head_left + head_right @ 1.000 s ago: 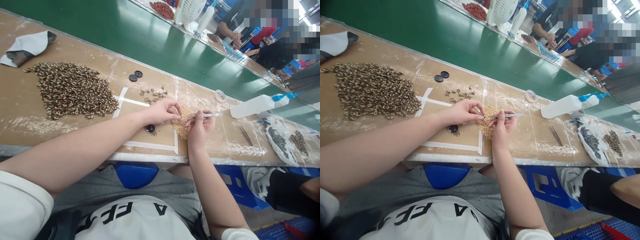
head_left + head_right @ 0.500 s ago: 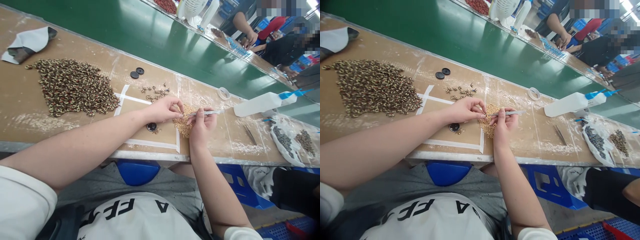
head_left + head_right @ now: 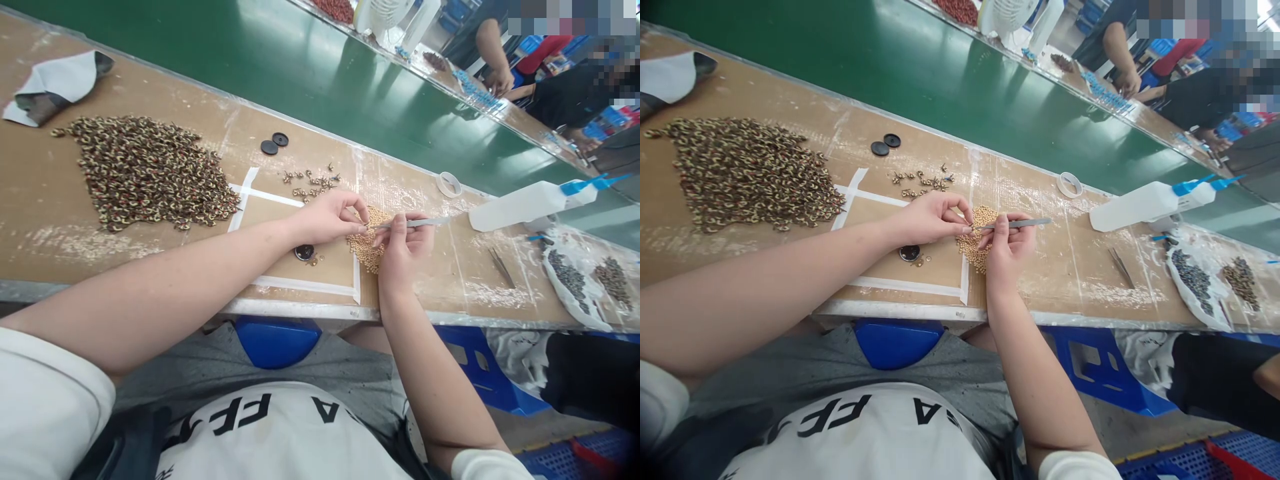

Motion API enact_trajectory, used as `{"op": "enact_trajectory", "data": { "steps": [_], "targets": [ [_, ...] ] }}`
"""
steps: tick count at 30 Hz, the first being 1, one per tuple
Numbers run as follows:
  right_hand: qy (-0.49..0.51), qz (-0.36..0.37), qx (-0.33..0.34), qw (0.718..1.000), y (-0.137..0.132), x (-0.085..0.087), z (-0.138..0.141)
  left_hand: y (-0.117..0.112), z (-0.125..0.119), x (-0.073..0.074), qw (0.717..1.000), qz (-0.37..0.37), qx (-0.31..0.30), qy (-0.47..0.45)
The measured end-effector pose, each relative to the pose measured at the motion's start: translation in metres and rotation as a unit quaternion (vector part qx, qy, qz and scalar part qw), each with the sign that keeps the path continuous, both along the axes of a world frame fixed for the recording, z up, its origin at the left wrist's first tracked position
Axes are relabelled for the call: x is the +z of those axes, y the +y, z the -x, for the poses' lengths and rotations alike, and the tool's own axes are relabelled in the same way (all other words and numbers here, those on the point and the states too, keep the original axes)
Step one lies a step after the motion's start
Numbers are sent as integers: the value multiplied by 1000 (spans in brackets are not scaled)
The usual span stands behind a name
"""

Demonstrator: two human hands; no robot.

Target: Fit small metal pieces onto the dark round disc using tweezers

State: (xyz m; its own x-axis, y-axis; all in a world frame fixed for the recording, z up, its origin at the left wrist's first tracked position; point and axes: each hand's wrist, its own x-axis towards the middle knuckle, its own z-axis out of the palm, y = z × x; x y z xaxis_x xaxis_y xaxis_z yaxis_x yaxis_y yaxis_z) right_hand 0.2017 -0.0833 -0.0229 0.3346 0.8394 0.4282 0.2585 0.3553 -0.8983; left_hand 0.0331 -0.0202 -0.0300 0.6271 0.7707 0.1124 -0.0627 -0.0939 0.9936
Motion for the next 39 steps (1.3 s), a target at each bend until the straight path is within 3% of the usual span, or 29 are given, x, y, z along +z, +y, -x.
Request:
{"op": "enact_trajectory", "data": {
  "steps": [20,30,39],
  "targets": [
    [-22,8,5,1000,-3,0,1,-4,0,6,999,-19,38,33],
    [6,-5,12,1000,-1,-2,1,-3,0,4,999,-22,29,21],
    [-33,28,-28,999,-2,1,1,-2,0,4,1000,-22,13,10]
  ]
}}
